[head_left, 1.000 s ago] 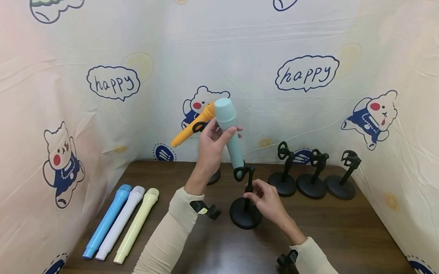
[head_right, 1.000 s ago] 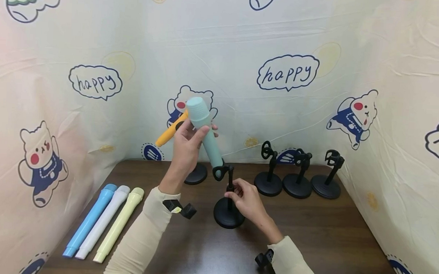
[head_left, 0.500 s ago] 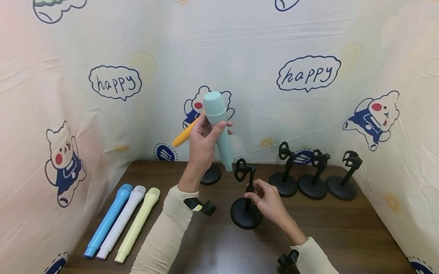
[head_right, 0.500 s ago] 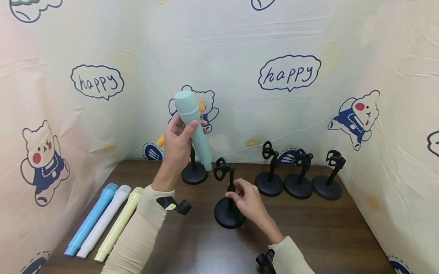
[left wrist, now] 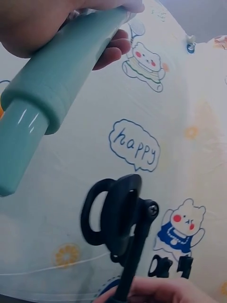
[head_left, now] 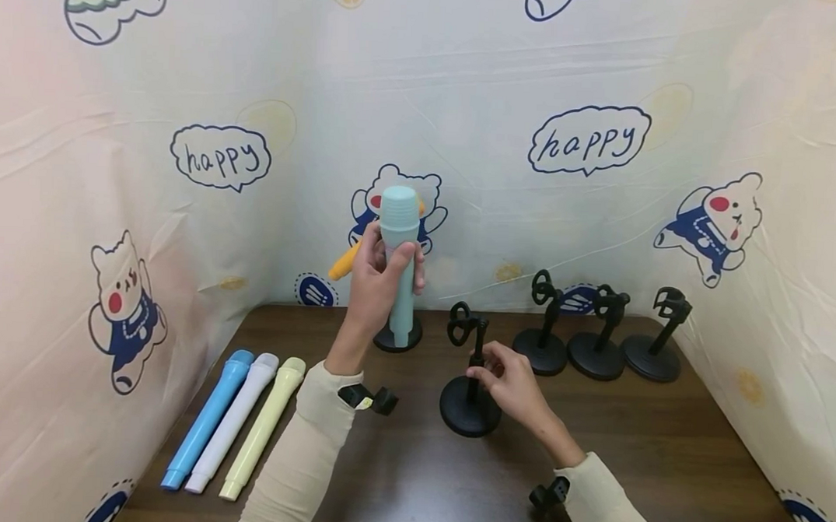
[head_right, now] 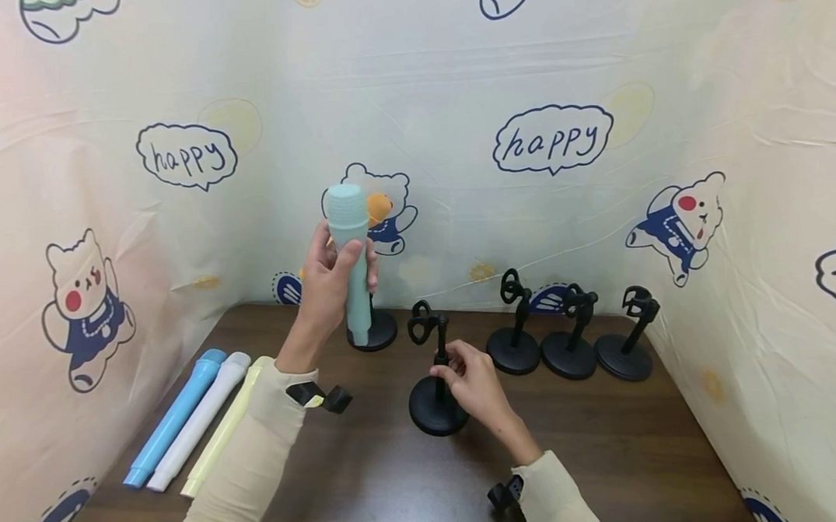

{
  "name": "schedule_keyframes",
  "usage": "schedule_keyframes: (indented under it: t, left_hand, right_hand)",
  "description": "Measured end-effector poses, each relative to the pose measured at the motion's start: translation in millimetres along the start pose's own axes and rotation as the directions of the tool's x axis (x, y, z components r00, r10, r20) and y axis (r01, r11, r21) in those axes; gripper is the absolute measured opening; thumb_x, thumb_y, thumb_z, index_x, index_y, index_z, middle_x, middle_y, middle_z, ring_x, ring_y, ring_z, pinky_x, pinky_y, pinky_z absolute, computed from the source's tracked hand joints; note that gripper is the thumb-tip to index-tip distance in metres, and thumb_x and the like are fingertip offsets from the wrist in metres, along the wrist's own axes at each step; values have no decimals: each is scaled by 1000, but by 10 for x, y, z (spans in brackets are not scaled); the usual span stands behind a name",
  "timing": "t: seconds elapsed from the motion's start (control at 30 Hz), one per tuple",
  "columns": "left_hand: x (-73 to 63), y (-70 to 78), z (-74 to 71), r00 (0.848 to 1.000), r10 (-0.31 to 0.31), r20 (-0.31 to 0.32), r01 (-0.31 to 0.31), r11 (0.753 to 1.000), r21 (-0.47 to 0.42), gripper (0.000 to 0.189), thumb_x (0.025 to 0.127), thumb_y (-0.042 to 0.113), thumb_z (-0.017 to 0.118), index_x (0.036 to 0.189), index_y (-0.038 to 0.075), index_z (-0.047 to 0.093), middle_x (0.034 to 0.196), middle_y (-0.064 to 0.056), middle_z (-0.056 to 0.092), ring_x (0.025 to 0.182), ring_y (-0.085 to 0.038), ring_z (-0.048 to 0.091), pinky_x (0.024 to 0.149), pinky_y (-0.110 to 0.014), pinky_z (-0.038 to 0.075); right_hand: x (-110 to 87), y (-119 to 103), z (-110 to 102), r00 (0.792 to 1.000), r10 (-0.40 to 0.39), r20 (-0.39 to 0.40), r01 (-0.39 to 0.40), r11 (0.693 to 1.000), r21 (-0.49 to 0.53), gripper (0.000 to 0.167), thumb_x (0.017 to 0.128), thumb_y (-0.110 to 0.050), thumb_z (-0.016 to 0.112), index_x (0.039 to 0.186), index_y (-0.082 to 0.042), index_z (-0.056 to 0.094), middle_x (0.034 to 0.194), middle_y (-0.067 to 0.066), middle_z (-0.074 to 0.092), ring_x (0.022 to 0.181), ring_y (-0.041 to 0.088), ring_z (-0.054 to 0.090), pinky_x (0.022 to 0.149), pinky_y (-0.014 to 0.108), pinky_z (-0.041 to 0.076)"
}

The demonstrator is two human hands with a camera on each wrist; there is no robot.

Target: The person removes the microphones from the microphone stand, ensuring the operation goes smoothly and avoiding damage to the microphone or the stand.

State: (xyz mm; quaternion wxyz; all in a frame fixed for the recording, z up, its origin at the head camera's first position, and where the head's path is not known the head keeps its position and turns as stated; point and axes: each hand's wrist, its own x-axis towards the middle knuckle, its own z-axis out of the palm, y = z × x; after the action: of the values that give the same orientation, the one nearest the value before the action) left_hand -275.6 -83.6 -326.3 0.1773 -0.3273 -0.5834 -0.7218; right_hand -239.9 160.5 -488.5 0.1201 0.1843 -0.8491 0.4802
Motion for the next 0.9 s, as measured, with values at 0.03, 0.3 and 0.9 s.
schedule_keyframes:
  t: [0.03, 0.3, 0.9]
  left_hand:
    - [-13, 4, -17, 1000, -6, 1, 6, 1000, 19, 35, 109, 29, 62, 138, 19, 46, 94, 1, 68, 63, -13, 65, 60, -25, 58]
    - [-139, 42, -171, 997, -75, -14, 76, 990, 118, 35, 111, 28, 57, 142, 17, 44, 92, 1, 65, 59, -13, 60, 55, -24, 55]
    - [-422, 59, -521, 977, -196, -85, 211, 952, 222, 31, 111, 25, 58, 139, 18, 48, 94, -11, 64, 60, -18, 60, 54, -27, 56]
  right_hand:
    - [-2, 1, 0, 1000, 1, 0, -1, 1000, 0, 19, 94, -13, 82, 110, -13, 74, 80, -3, 70, 63, 11, 63, 57, 27, 57]
    - [-10, 1, 8, 1000, 4, -1, -4, 1000, -5, 19, 94, -13, 82, 112, -9, 74, 81, -2, 71, 63, 9, 62, 56, 27, 57]
    - [-7, 1, 21, 1000, 12, -11, -12, 1000, -9, 19, 94, -13, 82, 111, -12, 74, 81, -2, 71, 63, 9, 63, 57, 27, 58]
